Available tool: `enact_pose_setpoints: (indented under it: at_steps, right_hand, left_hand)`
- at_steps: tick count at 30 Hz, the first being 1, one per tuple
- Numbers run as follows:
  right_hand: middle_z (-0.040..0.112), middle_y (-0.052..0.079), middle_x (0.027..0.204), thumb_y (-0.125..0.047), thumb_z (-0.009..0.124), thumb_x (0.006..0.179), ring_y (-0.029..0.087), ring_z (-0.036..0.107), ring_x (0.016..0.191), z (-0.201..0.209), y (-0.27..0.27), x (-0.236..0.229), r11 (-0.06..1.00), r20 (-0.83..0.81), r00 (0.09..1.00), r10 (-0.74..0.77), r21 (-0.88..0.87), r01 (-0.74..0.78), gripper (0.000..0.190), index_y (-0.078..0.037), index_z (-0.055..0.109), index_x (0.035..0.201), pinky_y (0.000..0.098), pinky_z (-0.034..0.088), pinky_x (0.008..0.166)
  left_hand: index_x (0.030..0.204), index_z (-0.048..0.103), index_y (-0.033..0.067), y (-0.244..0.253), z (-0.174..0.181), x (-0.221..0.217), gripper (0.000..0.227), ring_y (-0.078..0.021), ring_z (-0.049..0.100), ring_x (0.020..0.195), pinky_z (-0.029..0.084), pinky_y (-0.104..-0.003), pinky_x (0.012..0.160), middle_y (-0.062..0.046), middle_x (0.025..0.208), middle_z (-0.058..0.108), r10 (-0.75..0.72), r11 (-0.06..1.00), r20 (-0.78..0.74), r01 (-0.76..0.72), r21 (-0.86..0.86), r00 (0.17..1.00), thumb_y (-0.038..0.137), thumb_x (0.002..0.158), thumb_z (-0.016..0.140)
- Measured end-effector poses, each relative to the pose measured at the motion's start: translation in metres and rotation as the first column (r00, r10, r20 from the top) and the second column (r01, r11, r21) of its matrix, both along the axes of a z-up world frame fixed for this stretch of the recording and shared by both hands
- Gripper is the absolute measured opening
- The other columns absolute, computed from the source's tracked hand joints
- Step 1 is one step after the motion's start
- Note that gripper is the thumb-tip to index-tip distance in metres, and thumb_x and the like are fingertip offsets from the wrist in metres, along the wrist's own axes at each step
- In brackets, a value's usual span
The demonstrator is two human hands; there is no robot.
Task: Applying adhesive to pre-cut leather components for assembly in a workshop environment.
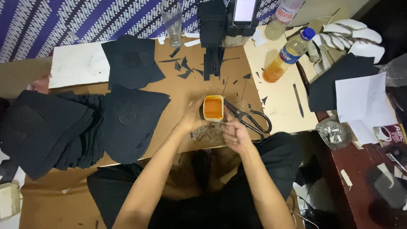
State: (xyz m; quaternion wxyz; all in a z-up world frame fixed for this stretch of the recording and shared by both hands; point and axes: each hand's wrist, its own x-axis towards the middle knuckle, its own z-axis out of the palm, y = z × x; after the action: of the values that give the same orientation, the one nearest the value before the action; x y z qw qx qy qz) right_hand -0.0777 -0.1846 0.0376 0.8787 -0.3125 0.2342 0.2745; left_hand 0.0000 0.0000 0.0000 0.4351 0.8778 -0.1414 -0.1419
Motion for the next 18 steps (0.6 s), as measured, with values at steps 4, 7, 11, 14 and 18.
enact_pose_setpoints:
  at_steps: [4,7,11,14,18]
  right_hand:
    - [0.043,0.004,0.060,-0.014,0.064,0.082,0.015,0.045,0.041,-0.049,-0.005,-0.009,0.894,0.036,0.998,-0.059,-0.443,0.069,0.056,-0.022,0.065,0.137,0.0170,0.034,0.034]
    - [0.057,0.016,0.049,-0.026,0.060,0.082,0.032,0.058,0.037,-0.037,-0.004,-0.013,0.601,-0.013,0.986,0.168,-0.791,-0.113,0.069,-0.021,0.051,0.151,0.0329,0.038,0.029]
    - [0.065,0.017,0.052,-0.011,0.049,0.092,0.029,0.065,0.038,-0.017,-0.004,-0.023,0.485,0.181,0.929,0.322,-0.875,0.003,0.044,0.001,0.063,0.132,0.0352,0.047,0.029]
    - [0.072,0.016,0.076,-0.018,0.050,0.094,0.030,0.071,0.067,-0.031,-0.003,-0.016,0.122,0.136,0.863,0.486,-0.989,0.087,0.042,-0.008,0.068,0.131,0.0361,0.054,0.054]
    - [0.078,0.015,0.086,-0.036,0.051,0.092,0.038,0.075,0.084,-0.041,-0.007,-0.011,-0.441,-0.117,0.728,0.676,-0.856,0.271,0.038,-0.027,0.077,0.118,0.0487,0.058,0.075]
  left_hand:
    - [0.160,0.037,0.0119,0.002,0.016,-0.006,0.119,-0.0309,0.040,0.146,0.035,-0.039,0.121,-0.016,0.146,0.057,-0.014,1.000,-0.014,0.014,0.003,1.000,0.041,0.060,0.096]
    - [0.158,0.040,0.0122,0.004,0.013,-0.005,0.116,-0.0357,0.037,0.147,0.030,-0.044,0.123,-0.018,0.150,0.053,-0.018,0.997,-0.003,0.018,-0.074,1.000,0.039,0.060,0.097]
    - [0.157,0.042,0.0130,0.006,-0.002,-0.002,0.115,-0.0327,0.040,0.145,0.033,-0.042,0.122,-0.015,0.147,0.057,-0.013,0.999,0.002,0.013,-0.041,1.000,0.044,0.060,0.096]
    - [0.155,0.046,0.0150,0.009,-0.009,-0.001,0.113,-0.0325,0.040,0.145,0.033,-0.042,0.122,-0.014,0.146,0.058,-0.008,0.998,0.018,0.009,-0.057,1.000,0.047,0.060,0.096]
    - [0.158,0.043,0.0158,0.011,-0.008,-0.003,0.110,-0.0355,0.042,0.141,0.035,-0.046,0.120,-0.013,0.148,0.056,-0.034,0.994,0.064,0.040,-0.103,0.997,0.037,0.064,0.095]
